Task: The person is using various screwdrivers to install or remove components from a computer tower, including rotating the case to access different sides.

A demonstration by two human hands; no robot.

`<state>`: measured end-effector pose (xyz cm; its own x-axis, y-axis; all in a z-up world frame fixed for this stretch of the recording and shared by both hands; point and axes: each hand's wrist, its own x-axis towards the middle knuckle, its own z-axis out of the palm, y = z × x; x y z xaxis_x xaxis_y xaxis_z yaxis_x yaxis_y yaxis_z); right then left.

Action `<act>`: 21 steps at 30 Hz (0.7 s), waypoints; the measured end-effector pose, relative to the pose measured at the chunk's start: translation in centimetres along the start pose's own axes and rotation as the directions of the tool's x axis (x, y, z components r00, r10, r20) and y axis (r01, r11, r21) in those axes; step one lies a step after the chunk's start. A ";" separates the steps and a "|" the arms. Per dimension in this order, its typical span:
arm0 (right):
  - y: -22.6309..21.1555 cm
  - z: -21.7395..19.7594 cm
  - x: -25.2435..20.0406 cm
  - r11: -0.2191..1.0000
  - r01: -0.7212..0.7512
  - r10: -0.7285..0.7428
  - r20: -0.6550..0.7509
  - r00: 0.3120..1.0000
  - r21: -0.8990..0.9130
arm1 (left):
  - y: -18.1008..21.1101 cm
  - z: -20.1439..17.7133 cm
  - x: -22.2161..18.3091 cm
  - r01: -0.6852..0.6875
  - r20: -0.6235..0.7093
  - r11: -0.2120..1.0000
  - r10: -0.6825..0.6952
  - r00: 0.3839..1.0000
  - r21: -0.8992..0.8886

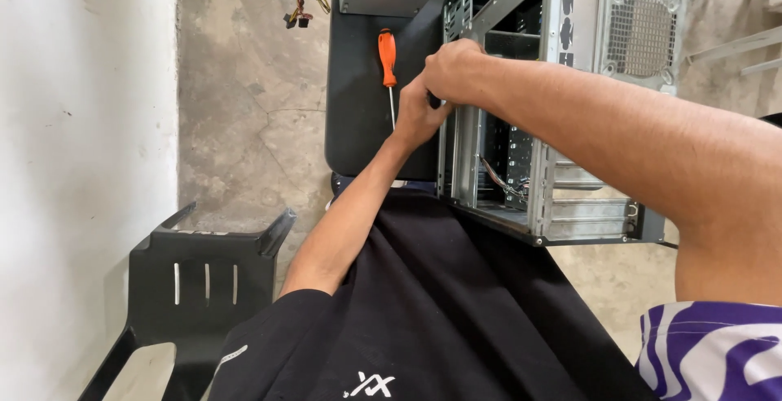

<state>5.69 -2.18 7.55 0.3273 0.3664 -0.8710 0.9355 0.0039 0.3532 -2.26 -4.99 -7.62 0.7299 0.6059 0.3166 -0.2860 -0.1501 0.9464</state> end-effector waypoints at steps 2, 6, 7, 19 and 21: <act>0.0 0.3 0.3 1.000 -0.018 0.018 0.018 1.000 0.015 | -0.1 0.1 0.0 0.036 -0.076 0.999 -0.037 0.996 -0.012; 0.0 0.2 -0.3 0.999 -0.047 0.047 0.010 0.999 -0.012 | -2.0 0.0 0.1 -0.005 0.033 0.999 0.004 0.999 0.044; -0.1 0.4 -0.7 0.997 -0.010 0.008 -0.023 1.000 -0.083 | -3.0 0.3 -0.3 0.059 0.079 0.995 -0.066 0.995 0.086; -0.4 0.8 0.4 1.000 -0.022 0.023 0.054 0.998 -0.011 | 0.3 -0.1 0.0 -0.017 0.004 0.999 0.018 1.000 -0.031; -0.9 0.2 -0.5 0.999 -0.040 0.042 0.067 0.997 -0.029 | -0.3 -0.2 0.1 -0.013 0.017 1.000 0.013 1.000 -0.006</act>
<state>4.72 -2.52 7.61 0.3745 0.3029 -0.8764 0.9174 0.0161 0.3976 -2.20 -4.66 -7.91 0.7363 0.5905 0.3304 -0.2992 -0.1537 0.9417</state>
